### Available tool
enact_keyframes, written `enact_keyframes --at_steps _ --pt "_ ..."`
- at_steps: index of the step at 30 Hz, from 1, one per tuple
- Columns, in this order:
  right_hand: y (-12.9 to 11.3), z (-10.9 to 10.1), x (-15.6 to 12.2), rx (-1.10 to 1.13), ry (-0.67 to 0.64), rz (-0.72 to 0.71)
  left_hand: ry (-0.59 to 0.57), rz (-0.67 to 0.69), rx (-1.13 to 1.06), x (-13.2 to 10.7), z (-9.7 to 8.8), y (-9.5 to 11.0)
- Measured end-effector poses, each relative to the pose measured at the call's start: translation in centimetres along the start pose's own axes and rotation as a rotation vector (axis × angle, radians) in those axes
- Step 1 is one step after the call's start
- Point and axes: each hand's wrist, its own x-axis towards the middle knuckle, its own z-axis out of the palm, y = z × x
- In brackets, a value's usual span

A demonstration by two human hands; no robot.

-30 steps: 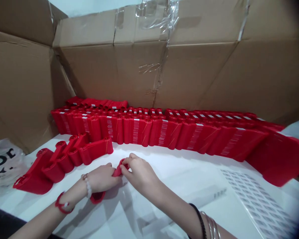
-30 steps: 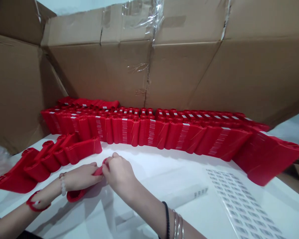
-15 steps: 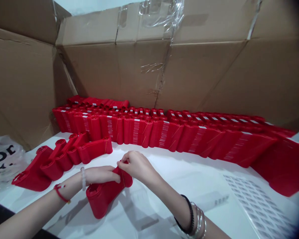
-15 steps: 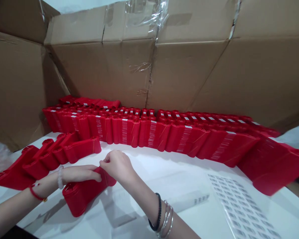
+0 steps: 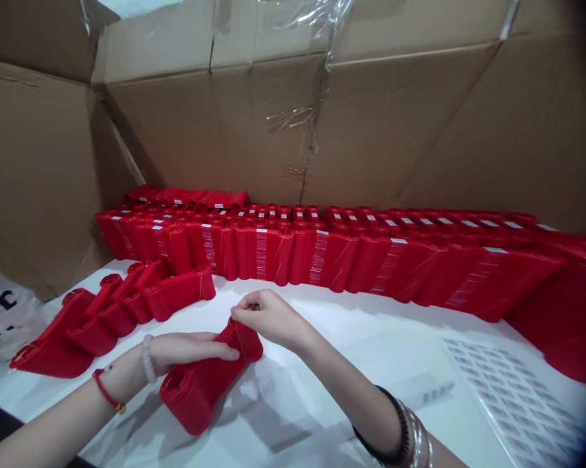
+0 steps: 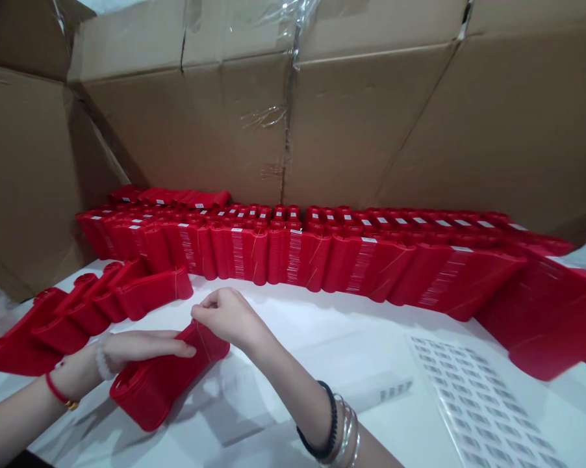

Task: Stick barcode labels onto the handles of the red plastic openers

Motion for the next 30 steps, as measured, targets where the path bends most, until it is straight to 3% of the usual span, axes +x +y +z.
enact_keyframes --at_steps 7,12,17,21,24,27,30 --pt "-2.7 -2.3 -1.3 0.225 -0.045 0.018 -0.049 0.054 -0.192 0.4 1.6 -0.1" --pt "-3.8 -4.7 -2.5 0.319 -0.016 -0.019 0.002 0.153 -0.148 1.7 3.0 0.8" --pt "-4.6 -5.9 -3.9 0.221 0.052 -0.044 0.064 0.259 -0.002 2.9 4.3 2.7" --pt "-4.5 -6.9 -4.3 0.056 0.142 -0.054 0.071 0.317 0.337 3.6 4.9 3.3" --pt "-4.5 -7.6 -4.4 0.044 0.104 -0.015 0.136 0.329 0.535 4.2 4.7 3.1" --pt "-5.1 -7.2 -5.0 0.046 0.076 -0.031 0.223 0.338 0.590 4.2 4.8 3.5" --pt "-6.0 -6.4 -5.9 -0.086 0.057 -0.051 0.192 0.334 0.651 3.5 5.3 4.7"
